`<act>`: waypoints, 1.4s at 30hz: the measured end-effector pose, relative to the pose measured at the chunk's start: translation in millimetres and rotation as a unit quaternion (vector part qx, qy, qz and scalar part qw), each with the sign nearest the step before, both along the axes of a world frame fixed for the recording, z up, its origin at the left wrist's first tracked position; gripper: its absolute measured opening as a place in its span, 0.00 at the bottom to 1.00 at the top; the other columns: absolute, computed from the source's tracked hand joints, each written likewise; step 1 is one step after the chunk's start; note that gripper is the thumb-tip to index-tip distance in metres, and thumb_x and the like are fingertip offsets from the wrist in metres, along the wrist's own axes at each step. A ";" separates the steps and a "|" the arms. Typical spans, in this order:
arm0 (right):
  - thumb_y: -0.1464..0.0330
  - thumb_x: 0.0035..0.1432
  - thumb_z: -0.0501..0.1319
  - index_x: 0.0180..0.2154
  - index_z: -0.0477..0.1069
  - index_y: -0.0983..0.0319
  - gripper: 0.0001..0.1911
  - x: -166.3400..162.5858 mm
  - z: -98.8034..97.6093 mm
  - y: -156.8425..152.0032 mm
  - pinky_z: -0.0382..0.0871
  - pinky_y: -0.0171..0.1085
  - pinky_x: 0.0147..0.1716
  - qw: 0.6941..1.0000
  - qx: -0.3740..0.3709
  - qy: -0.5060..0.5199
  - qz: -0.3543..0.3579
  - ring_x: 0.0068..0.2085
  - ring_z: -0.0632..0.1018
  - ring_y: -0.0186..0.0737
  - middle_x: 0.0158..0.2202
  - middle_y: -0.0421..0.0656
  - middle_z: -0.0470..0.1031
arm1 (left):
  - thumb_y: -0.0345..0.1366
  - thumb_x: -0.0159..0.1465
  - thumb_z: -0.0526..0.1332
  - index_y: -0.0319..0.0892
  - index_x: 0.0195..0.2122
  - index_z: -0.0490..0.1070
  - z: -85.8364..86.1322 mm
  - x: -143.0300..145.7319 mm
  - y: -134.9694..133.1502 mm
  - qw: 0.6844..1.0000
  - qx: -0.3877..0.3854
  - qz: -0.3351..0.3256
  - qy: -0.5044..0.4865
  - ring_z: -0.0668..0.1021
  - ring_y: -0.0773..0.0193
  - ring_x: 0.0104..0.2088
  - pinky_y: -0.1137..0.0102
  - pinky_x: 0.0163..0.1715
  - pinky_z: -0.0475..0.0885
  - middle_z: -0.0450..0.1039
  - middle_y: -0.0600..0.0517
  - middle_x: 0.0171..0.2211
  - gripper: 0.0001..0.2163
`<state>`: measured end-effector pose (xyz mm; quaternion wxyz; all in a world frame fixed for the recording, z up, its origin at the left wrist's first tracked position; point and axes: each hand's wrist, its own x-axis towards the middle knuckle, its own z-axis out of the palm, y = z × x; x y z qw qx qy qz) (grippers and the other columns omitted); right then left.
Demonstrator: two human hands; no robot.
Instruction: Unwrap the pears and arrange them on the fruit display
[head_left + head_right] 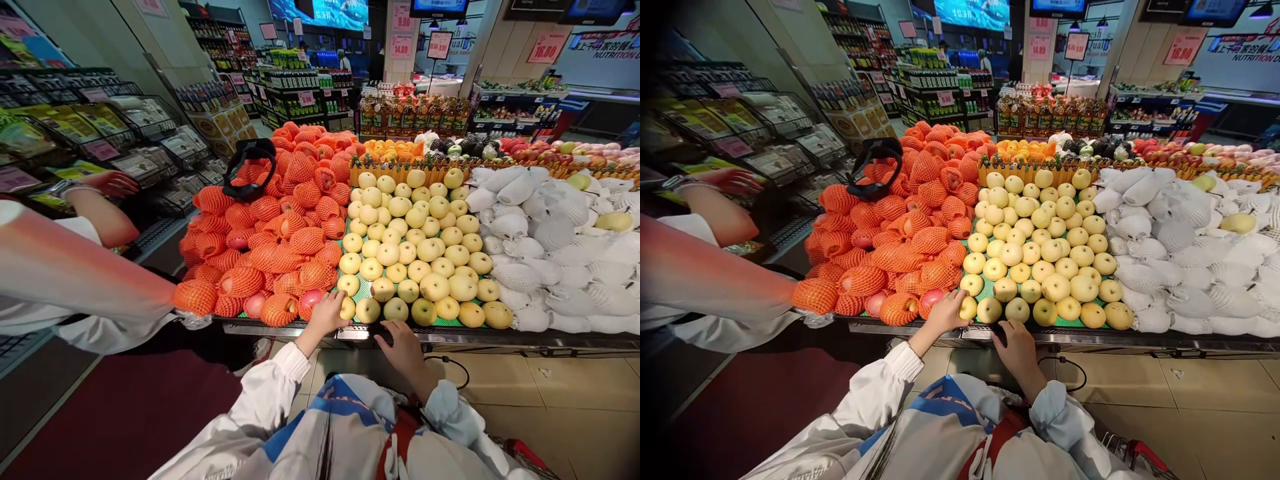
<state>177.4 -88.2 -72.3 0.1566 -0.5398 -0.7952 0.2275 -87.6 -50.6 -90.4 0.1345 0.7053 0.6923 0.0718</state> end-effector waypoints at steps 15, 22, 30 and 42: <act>0.68 0.73 0.65 0.55 0.81 0.63 0.13 38.5 -15.7 -11.9 0.78 0.47 0.54 0.999 -0.006 0.003 0.047 0.54 0.82 0.53 0.51 0.49 0.82 | 0.50 0.50 0.79 0.41 0.60 0.69 -32.4 20.7 -29.8 0.688 0.060 0.250 -0.679 0.83 0.47 0.57 0.51 0.63 0.77 0.78 0.39 0.58 0.39; 0.68 0.73 0.64 0.55 0.81 0.63 0.13 75.8 -23.1 -21.0 0.77 0.48 0.55 1.000 0.005 0.007 0.022 0.54 0.82 0.53 0.51 0.50 0.82 | 0.45 0.52 0.76 0.44 0.61 0.65 -59.7 28.4 -17.4 0.876 0.194 0.125 -0.424 0.74 0.44 0.67 0.50 0.70 0.68 0.70 0.39 0.64 0.38; 0.67 0.73 0.63 0.56 0.80 0.62 0.14 105.1 -34.2 -26.5 0.78 0.49 0.55 1.000 -0.010 -0.004 0.003 0.55 0.82 0.54 0.53 0.51 0.82 | 0.44 0.64 0.72 0.40 0.67 0.60 -83.8 4.8 -13.8 0.943 0.228 0.020 -0.243 0.72 0.41 0.67 0.45 0.69 0.68 0.66 0.35 0.63 0.34; 0.68 0.73 0.64 0.57 0.80 0.61 0.14 102.3 -22.7 -25.1 0.78 0.47 0.55 0.998 -0.038 -0.036 0.024 0.56 0.82 0.53 0.53 0.49 0.83 | 0.47 0.72 0.67 0.35 0.74 0.59 -83.5 13.7 -31.8 0.977 0.202 0.033 -0.055 0.72 0.34 0.70 0.45 0.68 0.70 0.67 0.28 0.70 0.35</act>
